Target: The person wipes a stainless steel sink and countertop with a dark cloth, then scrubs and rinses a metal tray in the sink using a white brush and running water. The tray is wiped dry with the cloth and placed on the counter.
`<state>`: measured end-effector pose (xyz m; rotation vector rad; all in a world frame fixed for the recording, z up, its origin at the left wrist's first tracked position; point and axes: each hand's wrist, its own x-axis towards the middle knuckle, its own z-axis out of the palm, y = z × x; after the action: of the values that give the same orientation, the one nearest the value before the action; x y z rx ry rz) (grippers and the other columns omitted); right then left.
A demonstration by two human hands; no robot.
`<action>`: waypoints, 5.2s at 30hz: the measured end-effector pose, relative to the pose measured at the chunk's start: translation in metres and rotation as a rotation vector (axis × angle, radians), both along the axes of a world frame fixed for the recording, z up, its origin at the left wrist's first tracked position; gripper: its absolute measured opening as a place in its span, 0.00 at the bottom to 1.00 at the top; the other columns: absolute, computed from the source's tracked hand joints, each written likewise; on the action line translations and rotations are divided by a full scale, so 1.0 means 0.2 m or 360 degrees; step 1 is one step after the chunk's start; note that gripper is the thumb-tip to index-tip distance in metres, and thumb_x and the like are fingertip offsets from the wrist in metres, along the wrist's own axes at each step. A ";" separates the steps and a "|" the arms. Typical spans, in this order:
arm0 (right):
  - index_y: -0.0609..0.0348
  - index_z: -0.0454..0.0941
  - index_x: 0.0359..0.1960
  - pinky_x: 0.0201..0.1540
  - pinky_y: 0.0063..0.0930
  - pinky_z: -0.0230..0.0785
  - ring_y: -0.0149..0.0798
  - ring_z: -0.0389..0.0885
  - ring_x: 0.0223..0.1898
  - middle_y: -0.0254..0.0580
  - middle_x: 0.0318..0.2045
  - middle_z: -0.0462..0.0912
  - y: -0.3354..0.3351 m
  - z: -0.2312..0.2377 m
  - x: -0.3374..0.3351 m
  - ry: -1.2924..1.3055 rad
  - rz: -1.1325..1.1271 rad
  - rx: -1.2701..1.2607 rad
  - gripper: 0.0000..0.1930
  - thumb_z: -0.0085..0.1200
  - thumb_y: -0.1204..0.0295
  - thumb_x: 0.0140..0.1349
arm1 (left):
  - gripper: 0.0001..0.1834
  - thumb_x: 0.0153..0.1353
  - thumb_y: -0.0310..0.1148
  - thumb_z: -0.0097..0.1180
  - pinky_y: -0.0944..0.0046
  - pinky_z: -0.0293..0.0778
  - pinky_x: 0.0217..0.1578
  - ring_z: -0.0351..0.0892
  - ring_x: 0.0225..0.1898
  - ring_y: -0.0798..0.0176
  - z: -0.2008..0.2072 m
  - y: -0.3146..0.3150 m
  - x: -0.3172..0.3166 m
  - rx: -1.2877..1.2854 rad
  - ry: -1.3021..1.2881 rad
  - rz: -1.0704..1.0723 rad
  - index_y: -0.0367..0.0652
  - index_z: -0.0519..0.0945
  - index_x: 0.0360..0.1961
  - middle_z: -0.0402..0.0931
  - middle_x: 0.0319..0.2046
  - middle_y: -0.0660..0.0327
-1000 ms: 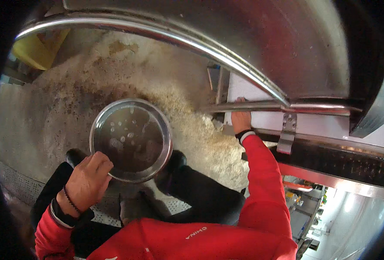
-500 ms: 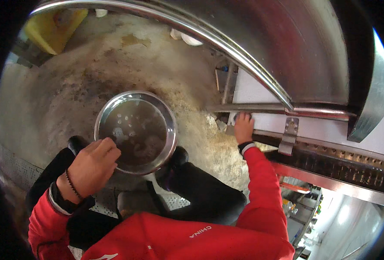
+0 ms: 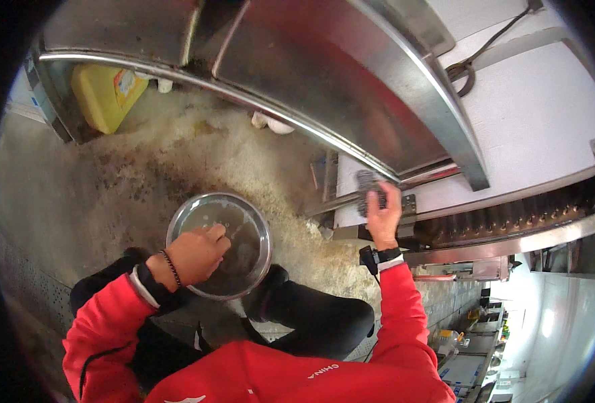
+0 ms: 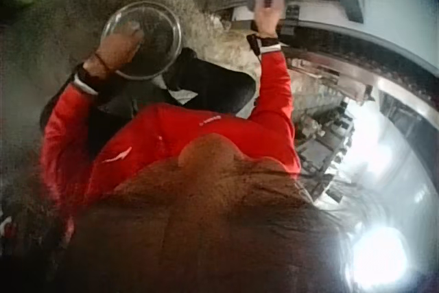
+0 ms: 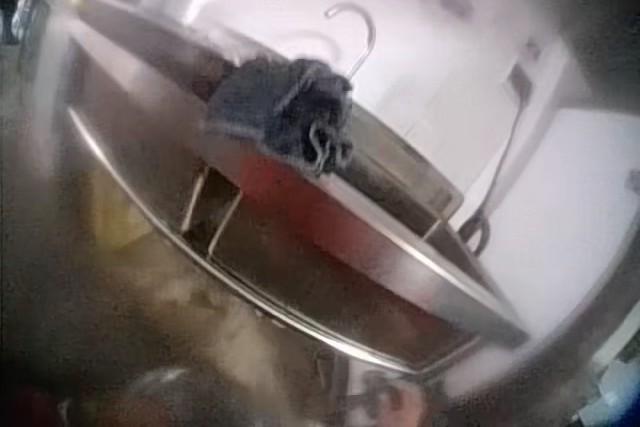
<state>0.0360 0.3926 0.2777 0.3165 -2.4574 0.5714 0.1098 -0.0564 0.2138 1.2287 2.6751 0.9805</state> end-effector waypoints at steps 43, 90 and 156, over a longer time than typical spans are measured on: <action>0.53 0.80 0.42 0.52 0.48 0.65 0.55 0.74 0.50 0.48 0.46 0.79 -1.87 0.34 -0.71 0.0904 0.0407 0.0245 0.17 0.57 0.80 0.47 | 0.08 0.56 0.32 0.58 0.48 0.78 0.40 0.80 0.39 0.44 0.01 -0.13 -0.08 0.0110 0.0101 0.0122 0.39 0.77 0.34 0.73 0.40 0.49; 0.58 0.78 0.37 0.48 0.45 0.67 0.54 0.74 0.46 0.47 0.42 0.77 -1.15 0.00 -0.50 0.0862 0.0108 0.0095 0.08 0.55 0.78 0.54 | 0.06 0.56 0.28 0.60 0.49 0.78 0.36 0.79 0.36 0.44 -0.06 -0.09 -0.10 0.0167 0.0101 0.0002 0.41 0.77 0.34 0.73 0.37 0.54; 0.46 0.64 0.69 0.56 0.54 0.67 0.61 0.71 0.57 0.55 0.57 0.71 -1.54 1.32 -0.44 0.0998 0.0506 0.0114 0.36 0.59 0.69 0.56 | 0.31 0.51 0.52 0.62 0.46 0.73 0.54 0.76 0.53 0.39 -0.35 -0.44 -0.34 -0.0431 -0.0494 0.0387 0.44 0.81 0.52 0.80 0.43 0.43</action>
<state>-0.0526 0.0842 0.5422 0.7940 -1.8317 0.4273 0.0419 -0.1446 0.1433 0.6535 2.6320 0.7246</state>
